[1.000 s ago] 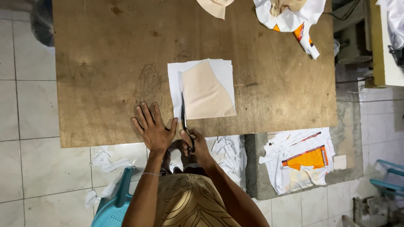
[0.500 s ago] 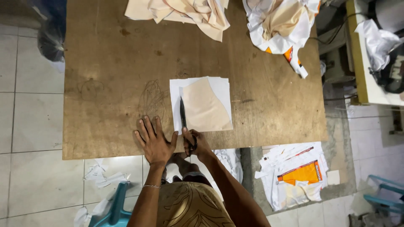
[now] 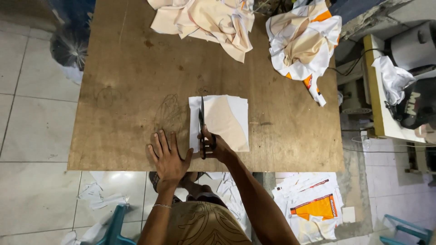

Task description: The person uses shears to cut beige fabric pieces from a larger white sheet that has orange patterned sections. They repeatedly cut along the edges of the beige shapes, remove the cut pieces, and reposition the remaining fabric to continue cutting.

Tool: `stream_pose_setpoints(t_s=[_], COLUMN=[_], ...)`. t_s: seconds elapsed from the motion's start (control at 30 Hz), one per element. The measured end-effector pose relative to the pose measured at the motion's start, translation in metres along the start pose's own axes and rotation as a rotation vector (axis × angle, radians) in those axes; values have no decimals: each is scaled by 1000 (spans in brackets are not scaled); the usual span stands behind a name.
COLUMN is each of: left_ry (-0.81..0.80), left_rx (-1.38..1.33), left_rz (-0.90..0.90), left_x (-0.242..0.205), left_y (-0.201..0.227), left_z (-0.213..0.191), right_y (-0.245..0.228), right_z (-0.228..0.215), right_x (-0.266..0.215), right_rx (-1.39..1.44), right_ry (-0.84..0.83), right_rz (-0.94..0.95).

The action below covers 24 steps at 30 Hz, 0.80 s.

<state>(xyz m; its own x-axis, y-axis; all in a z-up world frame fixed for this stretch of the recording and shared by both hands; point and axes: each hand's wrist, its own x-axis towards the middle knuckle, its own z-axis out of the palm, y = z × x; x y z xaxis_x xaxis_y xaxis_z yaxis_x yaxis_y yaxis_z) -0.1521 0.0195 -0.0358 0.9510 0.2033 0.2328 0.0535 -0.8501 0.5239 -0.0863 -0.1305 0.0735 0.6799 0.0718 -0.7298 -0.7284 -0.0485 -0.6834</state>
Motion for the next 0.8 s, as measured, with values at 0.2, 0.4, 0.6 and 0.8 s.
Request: stream_pose_setpoints(t_s=[0.2, 0.4, 0.6, 0.8], left_ry=[-5, -35, -2, 81], left_rx=[16, 44, 86, 76], left_rz=[-1, -9, 31, 62], left_x=[-1, -4, -5, 6], left_y=[-2, -2, 3, -13], left_z=[2, 3, -6, -2], right_y=[0, 21, 6, -8], right_z=[-1, -14, -23, -61], right_x=[15, 45, 47, 9], right_rx=[3, -6, 54, 157], right_ry=[-35, 26, 20, -32], right_rz=[9, -105, -52, -199])
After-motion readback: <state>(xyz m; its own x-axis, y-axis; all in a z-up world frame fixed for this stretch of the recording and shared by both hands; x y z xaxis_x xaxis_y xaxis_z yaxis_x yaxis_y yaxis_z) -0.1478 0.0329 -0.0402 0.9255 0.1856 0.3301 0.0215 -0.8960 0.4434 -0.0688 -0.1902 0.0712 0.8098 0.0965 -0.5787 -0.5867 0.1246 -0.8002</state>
